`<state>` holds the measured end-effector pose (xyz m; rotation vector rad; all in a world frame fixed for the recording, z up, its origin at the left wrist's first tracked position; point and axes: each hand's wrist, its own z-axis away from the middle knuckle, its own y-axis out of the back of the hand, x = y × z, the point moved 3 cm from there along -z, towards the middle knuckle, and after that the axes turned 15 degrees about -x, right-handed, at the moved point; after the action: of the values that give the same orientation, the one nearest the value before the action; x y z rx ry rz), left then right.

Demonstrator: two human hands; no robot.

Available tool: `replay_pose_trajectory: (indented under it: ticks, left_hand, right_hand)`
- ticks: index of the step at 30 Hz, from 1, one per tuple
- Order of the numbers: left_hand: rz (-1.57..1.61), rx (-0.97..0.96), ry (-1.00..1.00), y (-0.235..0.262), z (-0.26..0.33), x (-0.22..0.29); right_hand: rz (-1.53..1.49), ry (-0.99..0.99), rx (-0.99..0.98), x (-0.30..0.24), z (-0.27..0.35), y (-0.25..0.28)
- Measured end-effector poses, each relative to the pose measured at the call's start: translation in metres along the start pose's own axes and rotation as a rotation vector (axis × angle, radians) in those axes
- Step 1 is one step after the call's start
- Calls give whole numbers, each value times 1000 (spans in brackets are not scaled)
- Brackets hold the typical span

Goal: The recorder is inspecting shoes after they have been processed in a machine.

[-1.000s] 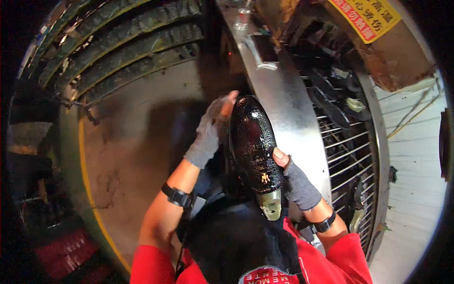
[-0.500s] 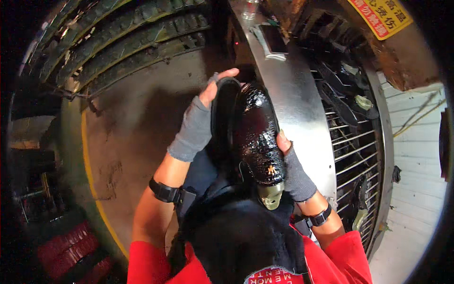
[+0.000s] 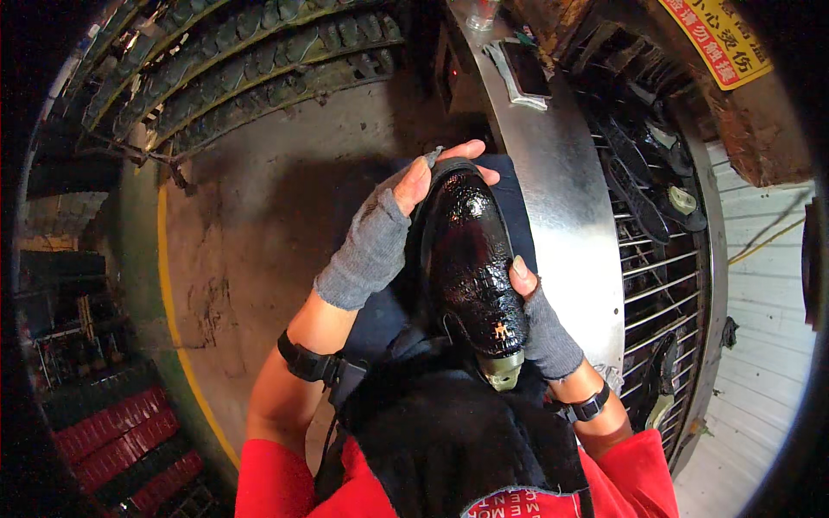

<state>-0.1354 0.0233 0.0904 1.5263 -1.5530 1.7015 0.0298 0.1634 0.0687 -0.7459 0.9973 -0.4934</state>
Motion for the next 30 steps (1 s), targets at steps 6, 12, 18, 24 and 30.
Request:
replay_pose_trajectory:
  ticks: [6,12,18,24,30]
  left_hand:
    - [10,-18,38,-9,1,5]
    - [-248,-24,71,-39,18,30]
    - [-382,-1,178,-49,38,38]
    - [-547,-26,-8,-57,44,56]
    - [-275,191,-225,-50,64,62]
  right_hand:
    - [28,-31,5,-4,2,-3]
    - [106,-76,-44,-1,10,0]
    - [218,-144,-44,3,18,-8]
    - [505,-148,-264,-16,11,-10]
    - [440,66,-118,-21,37,9]
